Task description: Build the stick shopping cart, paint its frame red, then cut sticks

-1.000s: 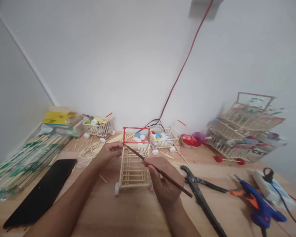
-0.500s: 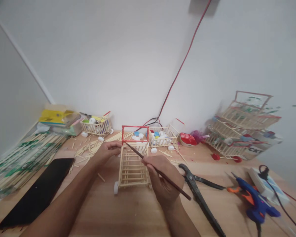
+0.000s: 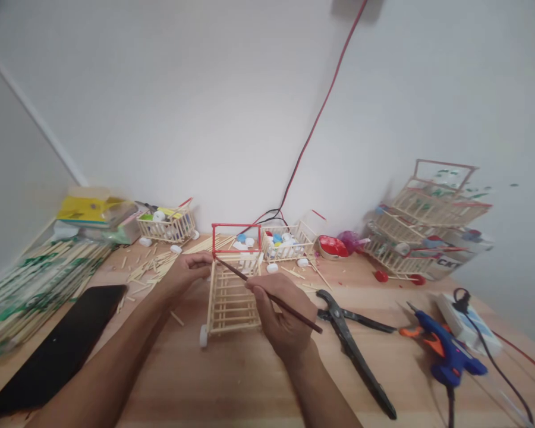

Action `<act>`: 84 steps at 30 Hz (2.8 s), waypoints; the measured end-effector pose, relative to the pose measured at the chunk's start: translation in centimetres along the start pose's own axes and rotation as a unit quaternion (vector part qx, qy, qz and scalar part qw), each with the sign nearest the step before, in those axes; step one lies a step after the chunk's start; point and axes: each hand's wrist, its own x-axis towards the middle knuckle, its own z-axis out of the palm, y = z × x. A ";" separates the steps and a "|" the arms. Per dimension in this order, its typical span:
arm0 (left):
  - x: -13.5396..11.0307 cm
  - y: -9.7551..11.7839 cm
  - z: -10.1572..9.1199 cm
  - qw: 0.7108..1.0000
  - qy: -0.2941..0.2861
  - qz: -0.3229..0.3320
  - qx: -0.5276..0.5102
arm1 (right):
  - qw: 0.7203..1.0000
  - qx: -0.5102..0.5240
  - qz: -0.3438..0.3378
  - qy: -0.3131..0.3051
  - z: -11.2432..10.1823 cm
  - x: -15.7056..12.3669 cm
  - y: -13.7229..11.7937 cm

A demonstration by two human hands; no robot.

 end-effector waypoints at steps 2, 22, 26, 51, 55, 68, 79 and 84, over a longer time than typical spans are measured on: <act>0.0 -0.2 -0.1 1.000 -0.001 0.002 0.004 | 1.000 0.000 0.003 -0.006 0.0 0.1 -0.1; -0.2 0.3 0.3 1.000 0.008 -0.009 0.002 | 0.999 0.013 0.007 0.035 -0.2 -0.2 -0.4; -0.2 0.0 0.3 1.000 0.008 -0.022 -0.004 | 0.999 0.017 -0.002 0.028 -0.2 -0.3 -0.1; 0.0 -0.1 0.1 1.000 -0.008 -0.020 -0.003 | 0.999 -0.038 0.010 0.016 0.2 -0.1 0.2; -0.1 0.1 0.2 1.000 -0.004 -0.015 0.004 | 0.999 -0.017 0.010 0.038 0.2 -0.2 0.2; 0.0 0.1 0.2 1.000 0.004 -0.019 -0.014 | 0.998 0.013 0.047 0.043 0.2 -0.5 0.4; 0.1 0.0 0.0 1.000 0.007 -0.008 -0.016 | 1.000 0.004 0.016 0.020 0.2 -0.3 0.2; 0.0 0.2 0.0 1.000 -0.001 -0.014 -0.013 | 0.999 -0.030 0.017 0.025 -0.1 0.0 0.5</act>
